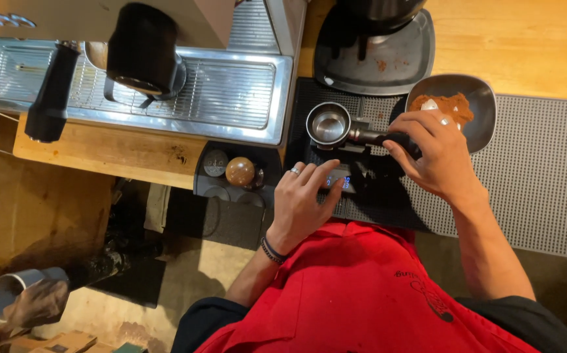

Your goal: The person prepares an espresso by tamping coffee grounds in a portafilter, locking it into the espresso machine, and brewing. They then remove the portafilter, wipe it with a cloth, and repeat the process by adding more grounds, tamping, and locking it back into the machine.

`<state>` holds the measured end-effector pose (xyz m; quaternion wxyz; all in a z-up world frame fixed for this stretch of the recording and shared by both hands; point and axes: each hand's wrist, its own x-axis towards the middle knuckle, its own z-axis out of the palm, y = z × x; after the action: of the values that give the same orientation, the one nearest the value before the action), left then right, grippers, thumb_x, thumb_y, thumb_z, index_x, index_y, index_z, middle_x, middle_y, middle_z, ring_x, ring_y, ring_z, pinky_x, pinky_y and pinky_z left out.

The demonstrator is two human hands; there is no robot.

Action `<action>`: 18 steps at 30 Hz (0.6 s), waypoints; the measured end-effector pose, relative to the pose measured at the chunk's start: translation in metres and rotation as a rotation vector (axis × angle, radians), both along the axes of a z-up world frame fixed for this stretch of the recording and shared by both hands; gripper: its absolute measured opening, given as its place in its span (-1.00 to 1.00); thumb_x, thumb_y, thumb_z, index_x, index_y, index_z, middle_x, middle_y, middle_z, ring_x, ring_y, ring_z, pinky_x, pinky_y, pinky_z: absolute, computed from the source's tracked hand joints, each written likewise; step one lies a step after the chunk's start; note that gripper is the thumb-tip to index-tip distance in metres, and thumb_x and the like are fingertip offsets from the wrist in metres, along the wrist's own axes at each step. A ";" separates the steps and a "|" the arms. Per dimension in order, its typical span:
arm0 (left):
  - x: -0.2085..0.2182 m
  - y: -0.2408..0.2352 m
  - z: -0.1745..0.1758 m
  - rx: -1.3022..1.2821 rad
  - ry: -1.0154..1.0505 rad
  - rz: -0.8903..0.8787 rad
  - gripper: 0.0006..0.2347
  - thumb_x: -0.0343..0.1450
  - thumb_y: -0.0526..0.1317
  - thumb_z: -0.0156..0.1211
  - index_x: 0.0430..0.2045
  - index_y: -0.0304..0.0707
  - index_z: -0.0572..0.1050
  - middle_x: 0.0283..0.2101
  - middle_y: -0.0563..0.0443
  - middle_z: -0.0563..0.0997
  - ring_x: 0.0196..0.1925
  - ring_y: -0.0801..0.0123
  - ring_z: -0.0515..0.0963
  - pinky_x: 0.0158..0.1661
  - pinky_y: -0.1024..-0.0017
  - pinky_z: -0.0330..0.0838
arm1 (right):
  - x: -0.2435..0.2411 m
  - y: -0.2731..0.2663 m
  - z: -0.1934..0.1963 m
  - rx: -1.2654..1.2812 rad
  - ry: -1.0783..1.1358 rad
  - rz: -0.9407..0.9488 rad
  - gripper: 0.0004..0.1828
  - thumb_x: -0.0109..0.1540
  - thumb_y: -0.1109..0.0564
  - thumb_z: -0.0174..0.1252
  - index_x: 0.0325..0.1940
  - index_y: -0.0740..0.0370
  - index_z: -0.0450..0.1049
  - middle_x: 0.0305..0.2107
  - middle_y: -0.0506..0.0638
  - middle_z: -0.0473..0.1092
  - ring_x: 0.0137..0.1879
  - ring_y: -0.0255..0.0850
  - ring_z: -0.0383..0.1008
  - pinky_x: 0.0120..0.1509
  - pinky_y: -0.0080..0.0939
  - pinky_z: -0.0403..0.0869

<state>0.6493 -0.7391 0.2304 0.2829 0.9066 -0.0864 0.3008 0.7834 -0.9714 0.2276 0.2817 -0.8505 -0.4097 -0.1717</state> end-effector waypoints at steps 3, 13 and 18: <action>0.009 0.006 -0.003 -0.004 -0.015 -0.001 -0.75 0.40 -0.22 0.34 -0.05 -0.15 0.60 -0.54 0.21 0.35 -0.46 0.28 0.43 -0.43 0.36 0.40 | 0.006 0.003 0.001 -0.007 -0.024 -0.006 -0.84 0.37 0.07 0.28 -0.02 0.15 0.58 -0.12 0.00 0.53 0.01 0.04 0.55 0.10 -0.04 0.47; 0.029 0.012 0.003 -0.019 -0.017 -0.010 -0.76 0.42 -0.23 0.32 -0.04 -0.17 0.60 -0.53 0.19 0.37 -0.44 0.28 0.45 -0.42 0.35 0.40 | 0.020 0.007 0.005 -0.074 0.077 -0.015 -0.81 0.36 0.02 0.26 -0.02 0.12 0.57 -0.14 -0.03 0.53 0.02 0.04 0.56 0.05 -0.05 0.50; 0.029 0.016 0.004 -0.043 0.026 -0.003 -0.77 0.42 -0.23 0.32 -0.06 -0.20 0.62 -0.53 0.16 0.44 -0.42 0.28 0.51 -0.42 0.35 0.41 | 0.018 0.015 0.021 -0.129 0.234 0.027 -0.77 0.37 0.03 0.21 0.01 0.19 0.56 -0.16 0.08 0.54 -0.01 0.15 0.58 -0.03 0.05 0.53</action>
<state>0.6785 -0.7230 0.2340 0.3042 0.9039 -0.0776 0.2904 0.8017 -0.9566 0.2483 0.2747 -0.8755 -0.3956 -0.0406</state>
